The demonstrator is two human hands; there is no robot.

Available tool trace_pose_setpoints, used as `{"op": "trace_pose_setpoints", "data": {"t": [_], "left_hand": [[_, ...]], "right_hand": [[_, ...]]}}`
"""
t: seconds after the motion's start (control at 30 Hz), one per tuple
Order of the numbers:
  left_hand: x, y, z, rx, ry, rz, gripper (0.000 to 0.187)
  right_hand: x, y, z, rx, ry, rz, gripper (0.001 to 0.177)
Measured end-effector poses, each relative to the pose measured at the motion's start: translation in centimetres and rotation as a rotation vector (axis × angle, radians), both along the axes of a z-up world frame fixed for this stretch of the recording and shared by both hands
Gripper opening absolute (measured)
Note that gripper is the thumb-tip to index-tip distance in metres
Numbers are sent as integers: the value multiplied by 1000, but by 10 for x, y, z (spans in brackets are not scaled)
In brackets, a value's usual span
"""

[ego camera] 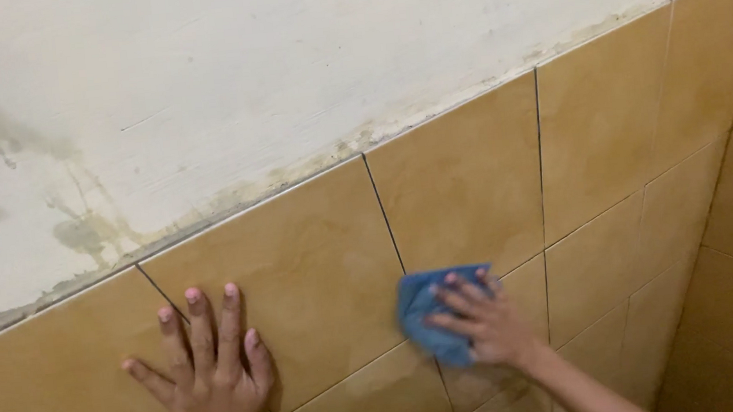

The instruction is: The recorder is scrubbing bathroom wall tiles with a cloth and water from a bucket.

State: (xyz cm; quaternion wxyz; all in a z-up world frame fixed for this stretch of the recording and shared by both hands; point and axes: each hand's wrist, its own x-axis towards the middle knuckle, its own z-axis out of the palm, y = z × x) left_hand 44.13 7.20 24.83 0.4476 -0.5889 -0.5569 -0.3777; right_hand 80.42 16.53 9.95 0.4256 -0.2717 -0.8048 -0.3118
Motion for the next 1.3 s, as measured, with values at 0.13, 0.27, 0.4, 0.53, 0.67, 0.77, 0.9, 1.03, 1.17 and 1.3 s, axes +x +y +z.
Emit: {"op": "trace_pose_setpoints", "data": {"t": [0.13, 0.27, 0.4, 0.53, 0.67, 0.77, 0.9, 1.03, 1.17, 1.3], "left_hand": [[4, -5, 3, -8, -19, -9, 51], [9, -9, -3, -42, -79, -20, 49], [-1, -12, -41, -62, -98, -56, 49], [-4, -24, -94, -27, -148, -66, 45], [-32, -18, -148, -32, -90, -6, 45], [-52, -11, -175, 6, -1, 22, 46], [-53, -12, -177, 45, 7, 39, 45], [-51, -17, -175, 30, -16, 60, 44], [-53, -18, -173, 38, -5, 55, 43], [-53, -18, -172, 40, -5, 50, 43]], "right_hand": [[78, 20, 44, -44, 278, -41, 68], [129, 43, 64, -294, 869, -88, 73], [130, 60, 75, -321, 1268, -3, 59], [58, 33, 97, -116, 1279, 149, 64], [-27, -9, 91, -104, 959, -107, 68], [-76, -32, 52, -95, 632, -59, 66], [-117, -49, -40, -94, 168, 4, 76], [-117, -49, -72, 70, -133, 51, 79], [-98, -27, -41, 138, -304, 109, 82], [-79, 0, 38, 172, -23, 46, 65]]}}
